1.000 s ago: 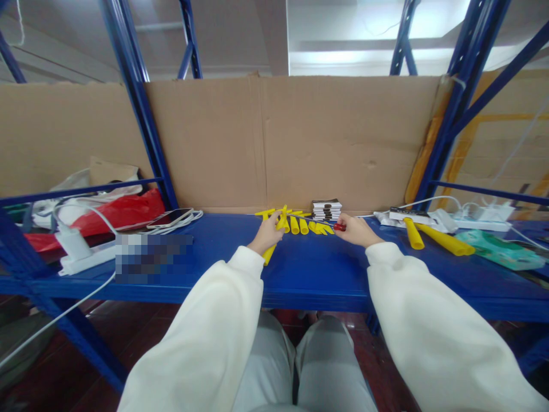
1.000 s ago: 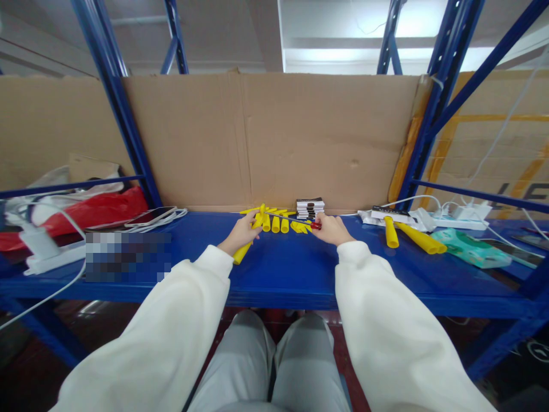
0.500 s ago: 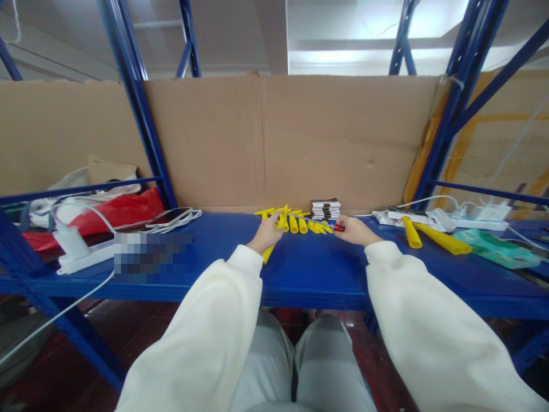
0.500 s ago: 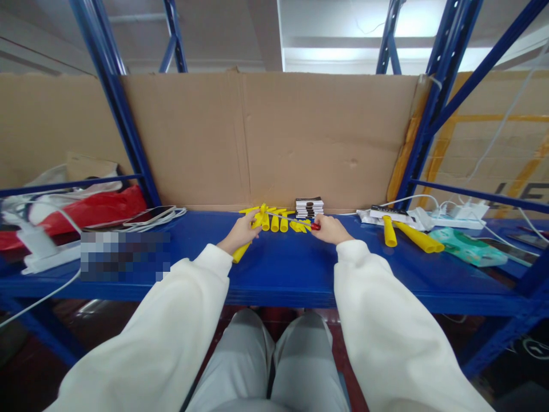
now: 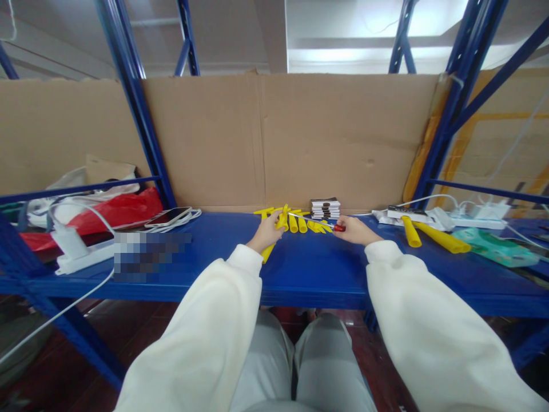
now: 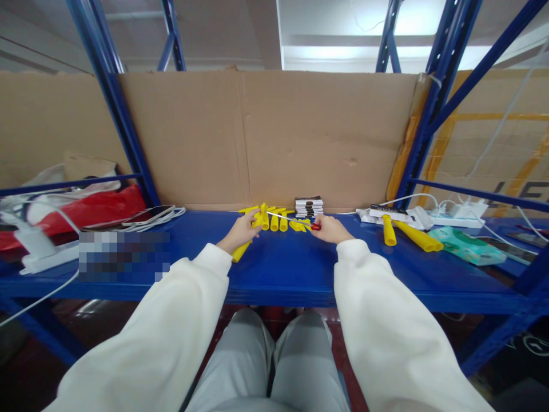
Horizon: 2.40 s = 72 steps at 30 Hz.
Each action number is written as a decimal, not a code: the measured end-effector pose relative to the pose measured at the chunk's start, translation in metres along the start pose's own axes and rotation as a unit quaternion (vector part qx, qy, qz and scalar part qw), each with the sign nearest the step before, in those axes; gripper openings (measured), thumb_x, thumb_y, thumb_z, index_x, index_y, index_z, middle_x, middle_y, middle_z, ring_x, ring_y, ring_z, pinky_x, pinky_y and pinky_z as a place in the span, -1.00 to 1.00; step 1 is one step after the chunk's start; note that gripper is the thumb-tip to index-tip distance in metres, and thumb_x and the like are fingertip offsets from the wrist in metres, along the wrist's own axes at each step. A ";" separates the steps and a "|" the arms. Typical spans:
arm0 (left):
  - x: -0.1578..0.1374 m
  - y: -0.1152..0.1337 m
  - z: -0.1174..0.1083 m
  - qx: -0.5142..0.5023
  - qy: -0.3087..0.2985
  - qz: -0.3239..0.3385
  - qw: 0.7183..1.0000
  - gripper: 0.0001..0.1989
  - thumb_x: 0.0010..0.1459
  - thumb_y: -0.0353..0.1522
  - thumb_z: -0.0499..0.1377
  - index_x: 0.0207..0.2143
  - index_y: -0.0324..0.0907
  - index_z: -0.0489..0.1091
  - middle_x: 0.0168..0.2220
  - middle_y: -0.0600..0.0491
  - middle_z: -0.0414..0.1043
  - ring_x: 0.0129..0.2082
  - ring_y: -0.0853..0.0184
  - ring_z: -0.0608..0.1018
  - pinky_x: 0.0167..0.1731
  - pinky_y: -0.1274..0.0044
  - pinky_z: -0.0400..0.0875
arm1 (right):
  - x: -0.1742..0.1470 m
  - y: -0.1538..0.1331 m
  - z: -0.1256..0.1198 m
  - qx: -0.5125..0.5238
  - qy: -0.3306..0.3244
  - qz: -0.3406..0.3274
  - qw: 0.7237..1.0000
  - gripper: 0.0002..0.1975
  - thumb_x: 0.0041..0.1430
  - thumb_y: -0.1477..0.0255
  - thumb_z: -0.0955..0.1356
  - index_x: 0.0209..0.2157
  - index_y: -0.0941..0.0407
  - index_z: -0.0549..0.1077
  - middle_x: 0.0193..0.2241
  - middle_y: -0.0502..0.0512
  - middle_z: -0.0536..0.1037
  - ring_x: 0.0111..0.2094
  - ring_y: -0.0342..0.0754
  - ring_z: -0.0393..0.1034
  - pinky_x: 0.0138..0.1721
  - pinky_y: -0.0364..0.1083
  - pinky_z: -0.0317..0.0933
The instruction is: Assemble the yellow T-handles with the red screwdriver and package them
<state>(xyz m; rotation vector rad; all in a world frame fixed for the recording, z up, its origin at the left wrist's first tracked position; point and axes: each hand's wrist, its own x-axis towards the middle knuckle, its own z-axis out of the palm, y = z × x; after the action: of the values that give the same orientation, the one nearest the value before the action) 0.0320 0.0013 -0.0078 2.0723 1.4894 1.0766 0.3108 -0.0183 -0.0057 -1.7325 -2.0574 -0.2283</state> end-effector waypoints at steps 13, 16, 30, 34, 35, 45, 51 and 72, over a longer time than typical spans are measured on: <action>-0.003 0.004 -0.002 -0.002 -0.004 -0.005 1.000 -0.39 0.16 -0.53 0.19 0.28 -0.21 0.27 0.07 -0.17 0.48 -0.61 0.55 0.49 -0.41 0.57 0.55 | 0.000 -0.003 0.000 0.006 -0.016 0.010 1.000 -0.92 0.01 0.44 0.39 -0.49 0.07 0.38 -0.47 0.06 0.58 -0.42 -0.04 0.46 -0.39 -0.15 0.16; -0.002 0.003 -0.002 -0.002 -0.011 -0.005 1.000 -0.39 0.17 -0.51 0.19 0.29 -0.19 0.26 0.08 -0.17 0.48 -0.60 0.54 0.51 -0.43 0.58 0.55 | -0.001 -0.004 -0.002 0.008 -0.009 0.012 1.000 -0.97 0.03 0.42 0.38 -0.44 0.07 0.43 -0.42 0.07 0.62 -0.35 0.00 0.48 -0.35 -0.13 0.19; -0.001 0.002 -0.002 -0.002 -0.011 0.001 1.000 -0.38 0.16 -0.51 0.18 0.29 -0.19 0.25 0.09 -0.17 0.47 -0.59 0.53 0.51 -0.44 0.59 0.54 | -0.001 -0.002 0.000 0.017 -0.012 0.001 1.000 -0.95 0.02 0.40 0.37 -0.47 0.06 0.44 -0.45 0.06 0.61 -0.38 -0.02 0.47 -0.36 -0.14 0.19; -0.002 0.002 -0.002 -0.006 -0.008 0.001 1.000 -0.40 0.17 -0.51 0.18 0.28 -0.21 0.27 0.09 -0.18 0.47 -0.61 0.54 0.50 -0.45 0.59 0.53 | -0.002 -0.005 -0.005 -0.013 -0.023 0.031 0.999 -0.92 0.05 0.39 0.35 -0.48 0.06 0.47 -0.41 0.09 0.63 -0.32 0.04 0.50 -0.34 -0.11 0.20; -0.002 0.002 -0.002 -0.006 -0.006 0.002 1.000 -0.40 0.17 -0.51 0.18 0.28 -0.21 0.27 0.08 -0.18 0.47 -0.60 0.54 0.50 -0.44 0.59 0.53 | -0.002 -0.006 -0.005 -0.015 -0.021 0.028 0.999 -0.93 0.04 0.40 0.36 -0.48 0.06 0.47 -0.41 0.09 0.62 -0.32 0.04 0.50 -0.33 -0.11 0.20; -0.001 0.000 -0.001 -0.016 -0.005 -0.002 1.000 -0.40 0.16 -0.51 0.17 0.27 -0.19 0.27 0.05 -0.14 0.49 -0.58 0.51 0.52 -0.43 0.57 0.54 | -0.002 -0.004 0.001 0.010 -0.014 0.003 1.000 -0.90 0.02 0.41 0.39 -0.51 0.06 0.38 -0.48 0.05 0.59 -0.41 -0.02 0.46 -0.39 -0.14 0.16; -0.003 0.003 -0.002 -0.020 -0.001 -0.006 1.000 -0.40 0.16 -0.52 0.19 0.27 -0.21 0.28 0.05 -0.15 0.49 -0.58 0.52 0.52 -0.43 0.58 0.53 | -0.004 -0.007 -0.003 -0.002 -0.005 0.023 1.000 -0.95 0.02 0.41 0.36 -0.48 0.06 0.43 -0.44 0.06 0.60 -0.36 0.01 0.47 -0.35 -0.12 0.16; -0.003 0.005 -0.002 -0.005 -0.009 -0.014 1.000 -0.39 0.17 -0.51 0.19 0.29 -0.19 0.27 0.10 -0.19 0.46 -0.60 0.53 0.51 -0.39 0.54 0.56 | -0.005 -0.009 -0.003 0.001 -0.027 0.027 0.999 -0.93 0.00 0.44 0.40 -0.46 0.07 0.40 -0.45 0.06 0.60 -0.38 -0.01 0.48 -0.36 -0.14 0.17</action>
<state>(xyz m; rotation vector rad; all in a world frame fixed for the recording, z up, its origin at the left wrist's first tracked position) 0.0336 -0.0037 -0.0044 2.0442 1.4968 1.0506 0.3033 -0.0259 -0.0041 -1.8096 -2.0434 -0.1651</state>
